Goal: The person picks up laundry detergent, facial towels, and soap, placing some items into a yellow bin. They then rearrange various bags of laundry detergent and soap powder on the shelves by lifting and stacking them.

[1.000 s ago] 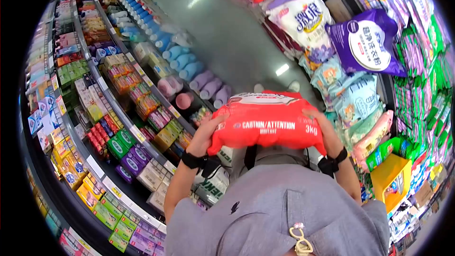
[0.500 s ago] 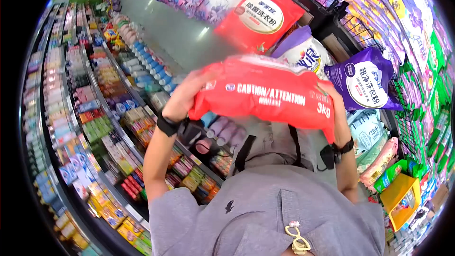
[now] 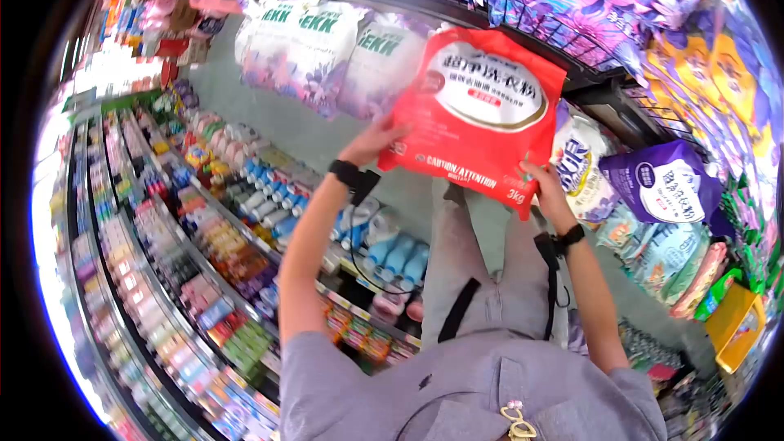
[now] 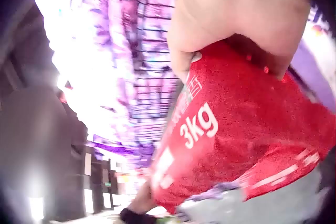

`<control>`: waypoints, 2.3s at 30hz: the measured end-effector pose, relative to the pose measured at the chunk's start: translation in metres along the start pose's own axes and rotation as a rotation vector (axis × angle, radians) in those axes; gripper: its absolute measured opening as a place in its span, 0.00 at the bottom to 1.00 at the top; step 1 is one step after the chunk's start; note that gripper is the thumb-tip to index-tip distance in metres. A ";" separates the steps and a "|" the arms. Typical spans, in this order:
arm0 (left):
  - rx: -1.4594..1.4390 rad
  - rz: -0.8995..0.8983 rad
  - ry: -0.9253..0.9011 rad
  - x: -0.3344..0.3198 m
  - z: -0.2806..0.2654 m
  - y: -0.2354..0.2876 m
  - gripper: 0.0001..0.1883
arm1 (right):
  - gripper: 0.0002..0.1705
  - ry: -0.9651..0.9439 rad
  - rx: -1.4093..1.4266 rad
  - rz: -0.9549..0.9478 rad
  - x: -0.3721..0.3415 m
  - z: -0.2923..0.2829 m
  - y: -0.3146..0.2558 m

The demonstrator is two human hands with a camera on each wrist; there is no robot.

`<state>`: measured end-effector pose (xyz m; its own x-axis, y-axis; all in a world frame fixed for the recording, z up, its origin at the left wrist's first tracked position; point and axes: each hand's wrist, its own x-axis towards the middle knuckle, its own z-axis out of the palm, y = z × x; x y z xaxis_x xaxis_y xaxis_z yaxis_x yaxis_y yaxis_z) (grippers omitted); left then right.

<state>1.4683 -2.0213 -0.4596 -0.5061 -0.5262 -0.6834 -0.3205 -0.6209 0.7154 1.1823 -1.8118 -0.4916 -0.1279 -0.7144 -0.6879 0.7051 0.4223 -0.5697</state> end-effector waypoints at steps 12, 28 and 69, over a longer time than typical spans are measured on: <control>0.120 -0.300 0.039 0.110 -0.117 -0.177 0.28 | 0.31 0.412 0.187 0.157 0.111 -0.020 0.169; 0.002 -0.096 -0.005 0.154 -0.096 -0.097 0.18 | 0.28 0.347 0.248 0.126 0.138 0.045 0.132; 1.170 0.430 -0.200 0.107 0.423 -0.106 0.15 | 0.23 1.109 -1.231 -0.774 -0.242 -0.357 -0.124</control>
<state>1.1094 -1.7656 -0.5472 -0.8243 -0.3973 -0.4035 -0.5642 0.5163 0.6443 0.8766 -1.4923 -0.4155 -0.8494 -0.4857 0.2063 -0.5200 0.7037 -0.4842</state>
